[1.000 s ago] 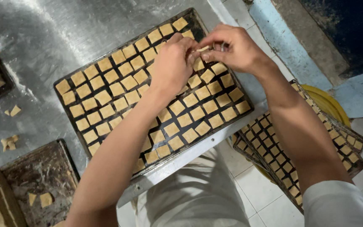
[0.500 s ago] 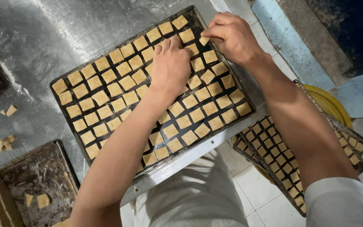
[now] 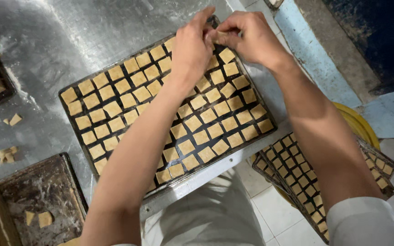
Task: The person picks up small, square-cut pieces of dough from a metal tray and arranges them in neat rows onto a dark baking sheet by hand.
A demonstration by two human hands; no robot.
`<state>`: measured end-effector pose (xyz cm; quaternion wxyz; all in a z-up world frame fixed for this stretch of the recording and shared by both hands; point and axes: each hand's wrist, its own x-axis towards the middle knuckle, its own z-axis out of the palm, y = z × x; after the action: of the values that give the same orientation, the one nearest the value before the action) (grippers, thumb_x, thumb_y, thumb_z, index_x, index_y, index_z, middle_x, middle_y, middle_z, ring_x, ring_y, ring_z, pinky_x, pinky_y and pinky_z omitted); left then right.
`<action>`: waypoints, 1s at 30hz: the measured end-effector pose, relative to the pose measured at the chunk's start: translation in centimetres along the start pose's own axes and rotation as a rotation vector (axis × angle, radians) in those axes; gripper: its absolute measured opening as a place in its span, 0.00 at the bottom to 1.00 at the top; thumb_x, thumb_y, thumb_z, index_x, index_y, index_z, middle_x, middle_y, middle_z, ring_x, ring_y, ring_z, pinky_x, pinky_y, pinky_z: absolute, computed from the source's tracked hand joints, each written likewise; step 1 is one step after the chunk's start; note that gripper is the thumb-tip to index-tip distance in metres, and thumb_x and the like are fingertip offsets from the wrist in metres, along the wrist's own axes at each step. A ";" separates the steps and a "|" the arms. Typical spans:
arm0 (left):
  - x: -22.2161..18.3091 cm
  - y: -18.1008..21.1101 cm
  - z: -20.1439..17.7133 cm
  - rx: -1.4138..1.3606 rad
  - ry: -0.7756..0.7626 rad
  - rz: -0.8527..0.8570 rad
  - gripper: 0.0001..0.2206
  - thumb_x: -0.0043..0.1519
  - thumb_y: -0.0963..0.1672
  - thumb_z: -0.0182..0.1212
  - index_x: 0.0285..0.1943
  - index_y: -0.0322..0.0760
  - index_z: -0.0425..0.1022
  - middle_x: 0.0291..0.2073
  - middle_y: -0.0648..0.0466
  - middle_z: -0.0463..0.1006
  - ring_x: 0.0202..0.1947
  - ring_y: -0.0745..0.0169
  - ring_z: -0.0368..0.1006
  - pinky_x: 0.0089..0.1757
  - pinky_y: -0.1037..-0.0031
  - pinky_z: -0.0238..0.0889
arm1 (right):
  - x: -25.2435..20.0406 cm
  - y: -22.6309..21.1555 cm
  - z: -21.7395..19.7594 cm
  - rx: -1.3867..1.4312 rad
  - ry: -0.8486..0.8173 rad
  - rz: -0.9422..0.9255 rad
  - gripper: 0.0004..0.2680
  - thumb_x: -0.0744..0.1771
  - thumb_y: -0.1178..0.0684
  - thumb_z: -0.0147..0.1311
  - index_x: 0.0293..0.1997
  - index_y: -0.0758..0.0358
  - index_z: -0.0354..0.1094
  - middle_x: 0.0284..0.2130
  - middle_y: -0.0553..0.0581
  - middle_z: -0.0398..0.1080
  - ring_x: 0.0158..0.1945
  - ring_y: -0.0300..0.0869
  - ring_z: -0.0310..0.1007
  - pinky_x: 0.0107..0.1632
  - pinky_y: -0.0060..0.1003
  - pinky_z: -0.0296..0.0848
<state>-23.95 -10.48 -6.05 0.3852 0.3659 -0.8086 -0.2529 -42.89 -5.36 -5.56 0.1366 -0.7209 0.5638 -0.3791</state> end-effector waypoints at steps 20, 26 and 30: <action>-1.1 -2.9 0.1 0.513 0.011 0.080 0.11 0.54 0.46 0.72 0.42 0.40 0.85 0.47 0.50 0.75 0.52 0.46 0.65 0.53 0.55 0.56 | 0.6 3.2 0.0 -0.264 0.023 -0.309 0.08 0.67 0.64 0.64 0.51 0.63 0.79 0.44 0.59 0.75 0.44 0.48 0.76 0.48 0.39 0.75; -1.3 -3.1 -0.8 0.493 -0.033 0.049 0.08 0.51 0.45 0.72 0.38 0.44 0.86 0.43 0.48 0.75 0.50 0.45 0.65 0.51 0.55 0.56 | 1.5 4.7 0.6 -0.262 -0.043 -0.195 0.10 0.66 0.54 0.73 0.49 0.65 0.78 0.40 0.62 0.72 0.43 0.52 0.74 0.47 0.45 0.72; -1.7 -3.9 -0.6 0.542 -0.019 0.033 0.04 0.54 0.43 0.68 0.35 0.43 0.86 0.43 0.48 0.75 0.50 0.45 0.66 0.51 0.56 0.57 | 1.3 5.1 1.2 -0.270 -0.098 -0.205 0.08 0.67 0.54 0.70 0.50 0.62 0.79 0.43 0.60 0.71 0.49 0.53 0.72 0.52 0.44 0.71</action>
<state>-21.20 -11.54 -9.17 0.2696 0.4399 -0.8563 -0.0242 -45.55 -8.46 -9.02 0.0264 -0.8040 0.5257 -0.2766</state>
